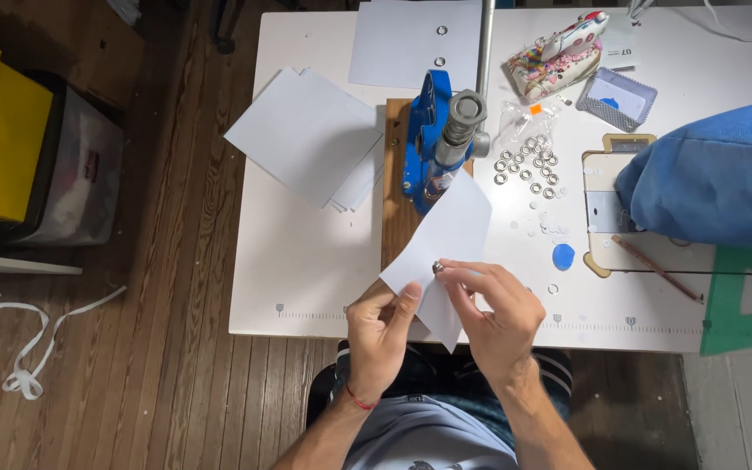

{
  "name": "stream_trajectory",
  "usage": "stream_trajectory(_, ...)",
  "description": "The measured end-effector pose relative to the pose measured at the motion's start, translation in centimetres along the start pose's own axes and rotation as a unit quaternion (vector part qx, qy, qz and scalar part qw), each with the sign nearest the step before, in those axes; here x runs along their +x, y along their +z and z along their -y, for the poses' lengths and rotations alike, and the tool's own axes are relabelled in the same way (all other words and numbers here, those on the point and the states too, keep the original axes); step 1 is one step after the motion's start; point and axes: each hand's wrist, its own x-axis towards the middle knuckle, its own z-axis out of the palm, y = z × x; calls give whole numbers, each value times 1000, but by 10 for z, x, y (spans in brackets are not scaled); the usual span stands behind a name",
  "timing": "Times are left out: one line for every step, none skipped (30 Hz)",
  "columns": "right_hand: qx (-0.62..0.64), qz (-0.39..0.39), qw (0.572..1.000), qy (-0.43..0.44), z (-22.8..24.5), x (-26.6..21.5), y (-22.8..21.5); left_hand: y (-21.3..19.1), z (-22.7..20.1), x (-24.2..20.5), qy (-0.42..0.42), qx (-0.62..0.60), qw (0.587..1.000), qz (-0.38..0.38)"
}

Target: Attaching metal grommets to paper sheets using a manual press

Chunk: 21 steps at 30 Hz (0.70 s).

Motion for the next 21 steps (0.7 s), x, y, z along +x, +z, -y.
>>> stream_trajectory(17,-12,1000,14,5,0,-1,-1,-8,-3,28,31,999,6)
stream_trajectory(32,-28,999,26,8,3,-2,-2,-17,-2,60,61,996,14)
stream_trajectory(30,-31,999,24,10,1,-3,-3,-23,-4,63,60,996,17)
stream_trajectory(45,-26,998,31,13,-1,-5,-3,-28,-6,97,74,992,29)
stream_trajectory(61,-21,997,37,15,-3,-7,-4,-34,-8,131,87,987,42)
stream_trajectory(59,-23,997,34,19,-6,-9,-4,-37,-11,134,86,986,43)
stream_trajectory(92,-24,993,65,23,-10,-11,-5,-41,-13,159,85,982,50)
stream_trajectory(126,-24,987,95,27,-14,-13,-5,-43,-16,182,83,978,55)
stream_trajectory(126,-25,987,93,24,-21,-16,-7,-52,-19,184,83,978,55)
stream_trajectory(183,-9,976,119,22,-29,-20,-8,-62,-21,213,82,970,81)
stream_trajectory(240,7,960,144,19,-37,-23,-9,-71,-24,241,82,961,106)
stream_trajectory(238,5,960,145,21,-38,-25,-11,-67,-26,241,82,961,109)
stream_trajectory(265,2,951,159,22,-38,-26,-12,-63,-28,262,120,950,120)
stream_trajectory(290,-1,941,173,23,-39,-28,-13,-59,-30,283,157,937,132)
stream_trajectory(288,-3,942,175,22,-41,-28,-16,-60,-31,282,155,937,135)
stream_trajectory(323,-18,918,229,20,-42,-26,-19,-61,-30,295,182,930,124)
stream_trajectory(356,-33,890,282,19,-43,-25,-22,-63,-28,308,209,921,113)
stream_trajectory(356,-34,891,280,16,-40,-26,-24,-63,-25,310,209,921,114)
stream_trajectory(322,-14,901,289,14,-37,-26,-26,-62,-22,327,205,913,130)
stream_trajectory(289,8,910,298,13,-35,-25,-30,-63,-19,344,203,905,146)
stream_trajectory(290,7,910,297,9,-38,-24,-31,-67,-16,345,204,905,146)
